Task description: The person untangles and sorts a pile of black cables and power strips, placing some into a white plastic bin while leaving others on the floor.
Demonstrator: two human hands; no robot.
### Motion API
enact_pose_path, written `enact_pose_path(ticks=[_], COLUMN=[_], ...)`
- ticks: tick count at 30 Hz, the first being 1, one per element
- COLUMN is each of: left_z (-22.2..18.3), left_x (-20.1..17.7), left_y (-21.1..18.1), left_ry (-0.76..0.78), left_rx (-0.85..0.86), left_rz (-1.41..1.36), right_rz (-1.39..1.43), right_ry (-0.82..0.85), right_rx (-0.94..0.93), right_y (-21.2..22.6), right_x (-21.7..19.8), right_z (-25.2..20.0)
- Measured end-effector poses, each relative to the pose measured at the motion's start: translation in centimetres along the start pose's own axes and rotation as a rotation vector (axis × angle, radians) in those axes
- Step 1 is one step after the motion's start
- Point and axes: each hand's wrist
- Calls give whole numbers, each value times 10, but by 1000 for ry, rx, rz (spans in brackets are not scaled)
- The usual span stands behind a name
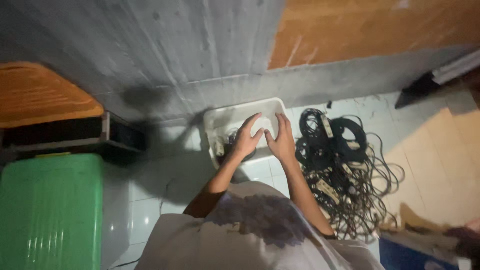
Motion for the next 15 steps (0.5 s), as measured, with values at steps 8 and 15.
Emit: enact_pose_path(ticks=[8, 15], left_z=[-20, -46], left_x=[71, 130], left_y=[-50, -113], left_ry=[247, 463], left_rx=[105, 267], left_rz=[-1, 30], right_rz=[-78, -58], right_ry=[-167, -346], right_rx=[188, 507], right_y=[-27, -18], right_x=[-66, -134], right_z=[-89, -184])
Point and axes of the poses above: each hand's wrist, its own z-axis towards the middle knuckle, its own x-axis out of the palm, y = z × x, and after that the axes turned 8 degrees about y, right-handed
